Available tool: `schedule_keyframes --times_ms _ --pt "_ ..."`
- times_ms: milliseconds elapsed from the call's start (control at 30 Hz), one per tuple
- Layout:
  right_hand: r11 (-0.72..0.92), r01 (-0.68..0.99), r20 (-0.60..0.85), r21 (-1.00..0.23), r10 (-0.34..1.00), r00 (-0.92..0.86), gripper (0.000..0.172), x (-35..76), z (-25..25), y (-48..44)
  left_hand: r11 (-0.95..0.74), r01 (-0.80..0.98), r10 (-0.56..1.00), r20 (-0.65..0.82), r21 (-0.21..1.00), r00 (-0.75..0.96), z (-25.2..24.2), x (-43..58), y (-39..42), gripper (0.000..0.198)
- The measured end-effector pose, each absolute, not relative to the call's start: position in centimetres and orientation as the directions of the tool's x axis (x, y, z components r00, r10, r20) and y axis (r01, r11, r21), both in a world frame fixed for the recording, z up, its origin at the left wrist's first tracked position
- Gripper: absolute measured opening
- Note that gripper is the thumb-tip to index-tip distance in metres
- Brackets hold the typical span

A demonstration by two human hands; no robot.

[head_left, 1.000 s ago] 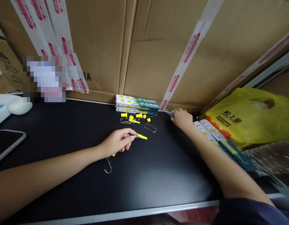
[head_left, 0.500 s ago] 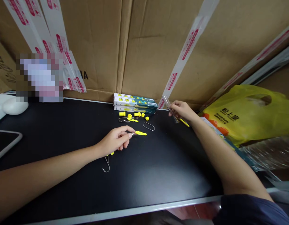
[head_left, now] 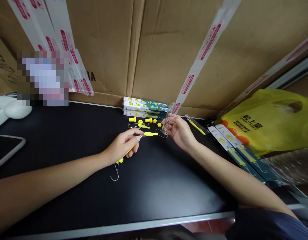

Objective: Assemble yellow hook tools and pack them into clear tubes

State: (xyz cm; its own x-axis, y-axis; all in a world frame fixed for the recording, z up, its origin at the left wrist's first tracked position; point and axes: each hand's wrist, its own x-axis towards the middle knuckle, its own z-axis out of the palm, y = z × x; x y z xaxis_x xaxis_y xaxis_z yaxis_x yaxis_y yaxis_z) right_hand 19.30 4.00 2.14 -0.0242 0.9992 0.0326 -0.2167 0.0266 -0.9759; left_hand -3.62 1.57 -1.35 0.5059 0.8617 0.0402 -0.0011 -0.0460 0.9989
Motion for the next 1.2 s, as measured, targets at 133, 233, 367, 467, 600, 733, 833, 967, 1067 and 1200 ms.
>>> schedule_keyframes --times_ms 133,233,367,467,600,733,833,967,1067,1200 --pt "0.08 -0.239 0.074 -0.968 0.997 0.032 0.035 19.2 1.8 3.8 -0.017 -0.06 0.887 0.043 0.998 0.461 -1.2 -3.6 1.7 0.026" --pt "0.066 -0.252 0.06 -0.966 0.998 0.031 0.037 19.4 1.4 4.1 -0.017 -0.074 0.893 0.049 0.997 0.448 -1.1 -3.5 1.7 0.025" --pt "0.02 -0.269 0.019 -0.963 1.0 0.005 0.037 19.5 1.1 4.1 -0.024 -0.083 0.898 0.058 0.996 0.435 -0.9 -3.5 1.6 0.026" --pt "-0.003 -0.265 0.003 -0.964 1.0 -0.023 0.038 19.4 1.0 3.9 -0.023 -0.086 0.901 0.058 0.996 0.43 -1.0 -3.5 1.6 0.026" --pt "-0.021 -0.266 -0.005 -0.964 0.998 -0.059 0.038 19.1 1.0 3.5 -0.031 -0.078 0.897 0.062 0.996 0.437 -1.2 -3.5 1.7 0.026" --pt "-0.024 -0.281 -0.003 -0.959 0.997 -0.074 0.037 18.4 1.2 2.8 -0.069 -0.031 0.87 0.075 0.997 0.488 -1.3 -3.5 1.6 0.025" --pt "-0.009 -0.272 0.02 -0.962 0.994 -0.103 0.04 17.8 1.6 1.9 -0.109 0.008 0.842 0.088 0.994 0.533 -1.3 -3.5 1.6 0.021" --pt "0.052 -0.219 0.092 -0.974 0.98 -0.177 0.038 17.1 1.9 0.8 -0.131 0.013 0.806 0.099 0.991 0.583 -1.3 -3.6 1.4 0.021" --pt "0.072 -0.187 0.11 -0.98 0.973 -0.202 0.032 16.8 1.7 0.4 -0.147 0.024 0.781 0.101 0.989 0.617 -1.2 -3.6 1.2 0.021" --pt "0.054 -0.16 0.095 -0.986 0.962 -0.256 0.032 16.7 1.4 0.2 -0.139 0.051 0.786 0.079 0.989 0.614 -0.9 -3.8 1.1 0.018"
